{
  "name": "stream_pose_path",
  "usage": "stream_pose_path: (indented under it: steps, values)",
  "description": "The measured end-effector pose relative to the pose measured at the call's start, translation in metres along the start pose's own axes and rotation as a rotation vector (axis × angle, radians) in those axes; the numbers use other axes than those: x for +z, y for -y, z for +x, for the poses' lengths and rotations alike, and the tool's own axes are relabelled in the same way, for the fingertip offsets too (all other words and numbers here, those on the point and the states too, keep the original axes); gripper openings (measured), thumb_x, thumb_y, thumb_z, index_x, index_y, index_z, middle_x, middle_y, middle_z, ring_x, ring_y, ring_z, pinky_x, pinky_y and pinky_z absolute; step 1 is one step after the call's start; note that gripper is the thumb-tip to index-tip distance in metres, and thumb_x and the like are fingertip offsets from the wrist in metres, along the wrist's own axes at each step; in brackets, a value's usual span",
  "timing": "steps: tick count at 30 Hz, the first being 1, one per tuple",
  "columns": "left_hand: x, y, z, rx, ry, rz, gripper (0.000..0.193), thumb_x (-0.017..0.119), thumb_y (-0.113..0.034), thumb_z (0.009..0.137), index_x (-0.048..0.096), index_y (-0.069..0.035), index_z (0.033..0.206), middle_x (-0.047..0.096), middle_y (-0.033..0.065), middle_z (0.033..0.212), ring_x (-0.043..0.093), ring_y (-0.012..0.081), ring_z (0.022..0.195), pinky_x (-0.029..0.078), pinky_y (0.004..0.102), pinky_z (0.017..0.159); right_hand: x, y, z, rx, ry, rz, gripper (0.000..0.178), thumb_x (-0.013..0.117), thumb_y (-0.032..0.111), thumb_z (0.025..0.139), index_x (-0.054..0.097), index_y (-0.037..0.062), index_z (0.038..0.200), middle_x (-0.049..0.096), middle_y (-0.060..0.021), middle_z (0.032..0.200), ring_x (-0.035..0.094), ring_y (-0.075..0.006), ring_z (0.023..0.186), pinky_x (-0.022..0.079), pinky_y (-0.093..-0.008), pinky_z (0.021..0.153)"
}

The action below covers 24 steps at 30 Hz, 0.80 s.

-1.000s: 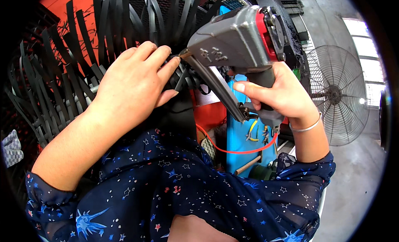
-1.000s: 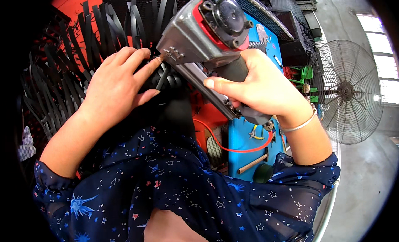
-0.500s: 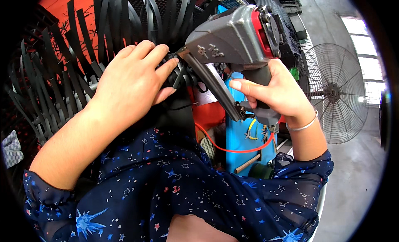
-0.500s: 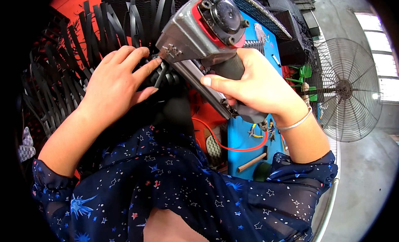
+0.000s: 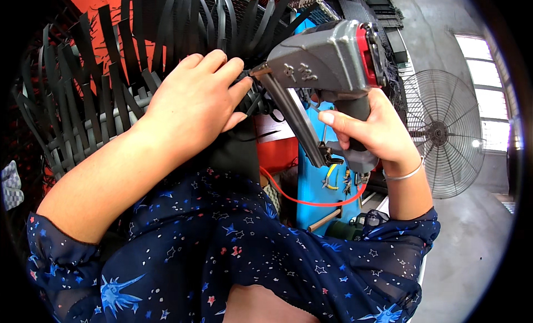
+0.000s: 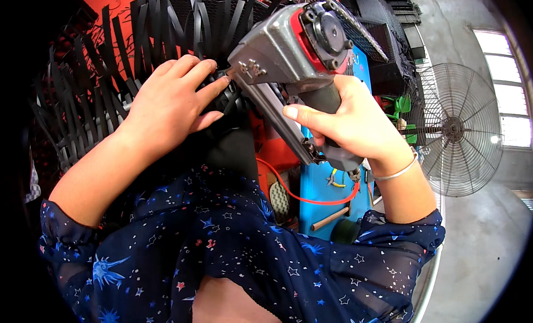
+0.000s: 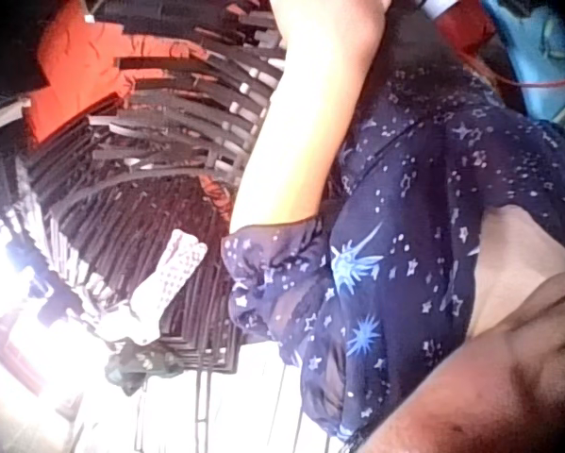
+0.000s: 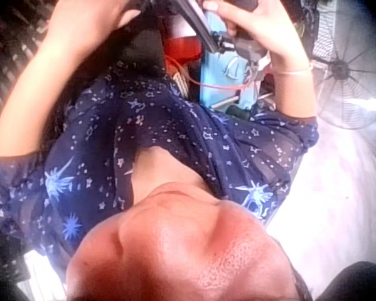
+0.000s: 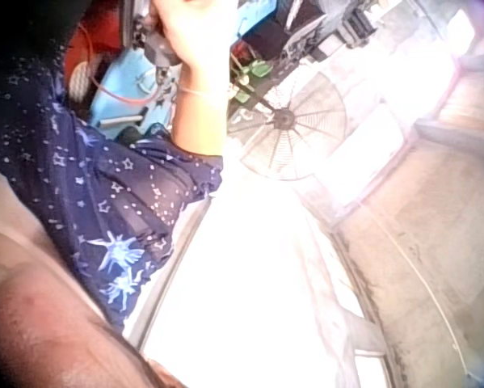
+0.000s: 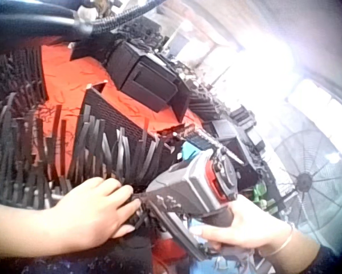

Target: The person weaves black plastic strips into a circular metal frame to create a chair seat. They interlace the strips by hand and periodically use a pneumatic staple gun to secure the woven material to the frame.

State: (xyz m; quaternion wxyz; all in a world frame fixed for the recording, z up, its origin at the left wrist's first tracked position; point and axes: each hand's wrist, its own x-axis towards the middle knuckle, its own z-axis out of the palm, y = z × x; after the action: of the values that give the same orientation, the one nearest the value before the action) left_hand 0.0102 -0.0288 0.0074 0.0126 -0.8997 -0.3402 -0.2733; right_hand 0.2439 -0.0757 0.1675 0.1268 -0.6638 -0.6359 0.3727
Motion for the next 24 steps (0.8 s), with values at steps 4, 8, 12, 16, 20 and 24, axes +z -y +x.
stream_pose_path:
  steps: [4, 8, 12, 16, 20, 24]
  values:
    - [0.0016, 0.0015, 0.0009, 0.006, 0.000, 0.019, 0.052, 0.076, -0.036, 0.084, 0.068, -0.010, 0.129, 0.061, 0.0085, 0.129, 0.055, 0.0262, 0.119, 0.046, 0.0385, 0.101, 0.0007, -0.0011, -0.0004, 0.037, -0.017, -0.032, 0.037, 0.083, 0.024, 0.089, 0.069, -0.0027, 0.111, 0.070, -0.0011, 0.079, 0.058, -0.0057, 0.053, 0.049, -0.0217, 0.051]
    - [0.0026, 0.0022, 0.0009, 0.002, 0.006, 0.019, 0.052, 0.075, -0.037, 0.085, 0.068, -0.010, 0.129, 0.061, 0.0085, 0.129, 0.055, 0.0263, 0.119, 0.046, 0.0383, 0.100, 0.0002, -0.0009, 0.0018, 0.033, -0.007, -0.038, 0.038, 0.083, 0.025, 0.089, 0.069, -0.0024, 0.111, 0.070, -0.0012, 0.079, 0.058, -0.0057, 0.054, 0.049, -0.0218, 0.051]
    - [0.0022, 0.0030, 0.0012, 0.002, 0.020, 0.024, 0.052, 0.075, -0.037, 0.086, 0.068, -0.010, 0.129, 0.061, 0.0087, 0.129, 0.055, 0.0266, 0.119, 0.046, 0.0386, 0.101, 0.0014, -0.0011, 0.0033, 0.030, -0.023, -0.026, 0.038, 0.083, 0.025, 0.089, 0.069, -0.0018, 0.112, 0.070, -0.0013, 0.080, 0.058, -0.0056, 0.054, 0.048, -0.0219, 0.051]
    - [0.0010, 0.0027, 0.0023, 0.001, 0.034, 0.008, 0.052, 0.075, -0.037, 0.086, 0.067, -0.009, 0.130, 0.060, 0.0090, 0.129, 0.054, 0.0269, 0.119, 0.046, 0.0387, 0.101, 0.0014, 0.0010, 0.0043, 0.039, -0.013, -0.059, 0.038, 0.083, 0.026, 0.089, 0.070, -0.0011, 0.112, 0.070, -0.0013, 0.080, 0.058, -0.0055, 0.055, 0.048, -0.0220, 0.051]
    - [0.0001, 0.0019, 0.0023, 0.002, 0.028, 0.004, 0.052, 0.074, -0.036, 0.086, 0.067, -0.009, 0.130, 0.060, 0.0094, 0.129, 0.054, 0.0272, 0.119, 0.045, 0.0388, 0.101, 0.0043, 0.0044, 0.0046, 0.040, -0.032, -0.066, 0.030, 0.082, 0.019, 0.088, 0.069, -0.0018, 0.106, 0.065, -0.0009, 0.071, 0.057, -0.0069, 0.053, 0.047, -0.0231, 0.051]
    - [0.0005, 0.0025, 0.0014, 0.001, 0.031, 0.009, 0.053, 0.074, -0.036, 0.086, 0.068, -0.008, 0.130, 0.060, 0.0095, 0.128, 0.054, 0.0273, 0.118, 0.045, 0.0388, 0.101, 0.0044, 0.0064, 0.0061, 0.055, -0.011, -0.085, 0.026, 0.081, 0.015, 0.088, 0.069, -0.0020, 0.105, 0.064, -0.0010, 0.070, 0.056, -0.0074, 0.053, 0.047, -0.0235, 0.051]
